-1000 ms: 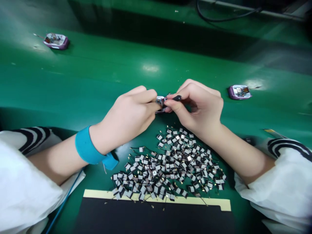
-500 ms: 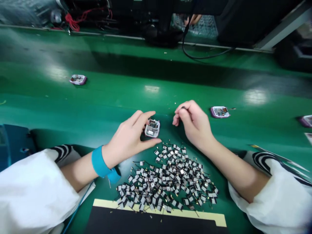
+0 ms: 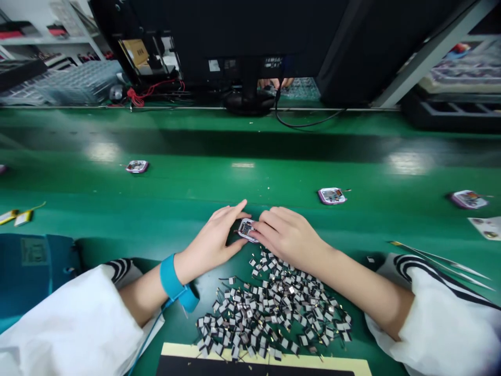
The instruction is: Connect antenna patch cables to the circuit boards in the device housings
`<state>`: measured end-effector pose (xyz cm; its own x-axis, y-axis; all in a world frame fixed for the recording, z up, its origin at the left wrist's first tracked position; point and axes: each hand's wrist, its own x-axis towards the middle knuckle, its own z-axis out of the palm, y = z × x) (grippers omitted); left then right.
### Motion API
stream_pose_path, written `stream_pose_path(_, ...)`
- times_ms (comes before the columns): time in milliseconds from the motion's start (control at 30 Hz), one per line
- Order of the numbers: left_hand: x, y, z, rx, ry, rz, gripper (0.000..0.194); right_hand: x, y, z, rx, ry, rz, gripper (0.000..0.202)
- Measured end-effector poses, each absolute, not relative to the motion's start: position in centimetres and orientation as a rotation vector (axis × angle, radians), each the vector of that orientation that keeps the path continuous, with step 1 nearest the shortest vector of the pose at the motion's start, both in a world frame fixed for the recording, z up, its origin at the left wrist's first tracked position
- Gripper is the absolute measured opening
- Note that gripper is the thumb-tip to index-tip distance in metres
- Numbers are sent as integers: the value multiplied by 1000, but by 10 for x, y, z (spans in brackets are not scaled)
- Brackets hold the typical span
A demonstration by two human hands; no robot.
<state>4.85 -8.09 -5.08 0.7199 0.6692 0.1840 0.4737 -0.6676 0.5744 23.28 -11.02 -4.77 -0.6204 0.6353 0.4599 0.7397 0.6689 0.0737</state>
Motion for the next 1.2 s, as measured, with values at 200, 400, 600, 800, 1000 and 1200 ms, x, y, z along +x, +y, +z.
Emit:
stream_pose_path(200,49,-83,-50,2348,880,659,65,227,-115,-43,-1129,-2515,-441,15)
stream_pose_path(400,49,-85,-49,2185,792,692,64,228,-114,-40,-1038,-2499,-491,16)
stream_pose_path(600,51,-85,-48,2103,766,669,61,229,-109,-42,-985,-2456,-507,17)
stream_pose_path(800,51,-85,-47,2038,762,660,60,228,-106,-52,-961,-2362,-277,19)
stream_pose_path(1000,51,-85,-47,2022,810,697,57,230,-108,-46,-953,-2376,-121,25)
stream_pose_path(1200,51,-85,-47,2044,838,709,52,224,-113,-34,-1055,-2471,-500,23)
